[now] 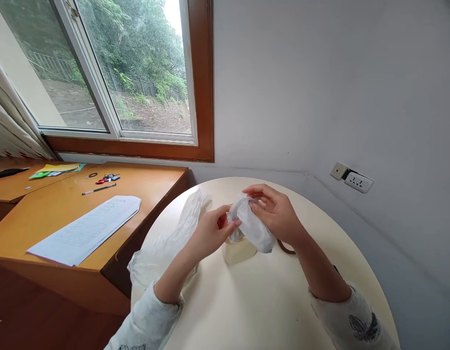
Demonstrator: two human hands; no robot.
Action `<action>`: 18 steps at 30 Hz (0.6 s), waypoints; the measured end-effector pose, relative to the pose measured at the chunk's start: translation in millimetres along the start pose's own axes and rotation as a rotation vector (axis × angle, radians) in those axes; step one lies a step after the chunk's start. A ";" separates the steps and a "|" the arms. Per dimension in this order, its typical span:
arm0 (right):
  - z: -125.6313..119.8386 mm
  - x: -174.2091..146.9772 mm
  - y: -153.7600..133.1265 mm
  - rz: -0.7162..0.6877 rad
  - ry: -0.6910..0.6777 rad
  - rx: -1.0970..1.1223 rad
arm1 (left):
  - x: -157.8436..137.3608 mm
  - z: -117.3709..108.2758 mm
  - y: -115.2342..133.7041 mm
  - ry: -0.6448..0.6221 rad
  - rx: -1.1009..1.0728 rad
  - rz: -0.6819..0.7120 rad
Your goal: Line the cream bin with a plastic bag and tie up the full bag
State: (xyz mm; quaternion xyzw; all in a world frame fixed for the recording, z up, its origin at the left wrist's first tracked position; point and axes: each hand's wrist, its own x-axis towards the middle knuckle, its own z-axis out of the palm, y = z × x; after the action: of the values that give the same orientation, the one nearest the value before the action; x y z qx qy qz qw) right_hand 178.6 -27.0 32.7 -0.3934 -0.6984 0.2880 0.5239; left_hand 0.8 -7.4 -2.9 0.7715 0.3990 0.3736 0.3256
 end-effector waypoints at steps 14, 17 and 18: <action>-21.1 0.4 21.6 0.327 -0.221 -0.246 | 15.0 -14.0 3.9 0.319 -0.356 -0.023; -32.2 4.0 28.4 0.332 -0.050 -0.219 | 11.9 -21.8 -2.1 0.319 -0.480 -0.060; -35.8 5.7 31.3 0.326 0.005 -0.171 | 10.8 -23.9 -3.7 0.308 -0.532 -0.074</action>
State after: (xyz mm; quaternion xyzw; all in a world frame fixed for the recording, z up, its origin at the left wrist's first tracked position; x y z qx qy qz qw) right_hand 219.9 -6.0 20.3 -0.5453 -0.6459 0.3077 0.4368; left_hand -16.3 8.5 9.8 0.5785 0.3598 0.5654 0.4650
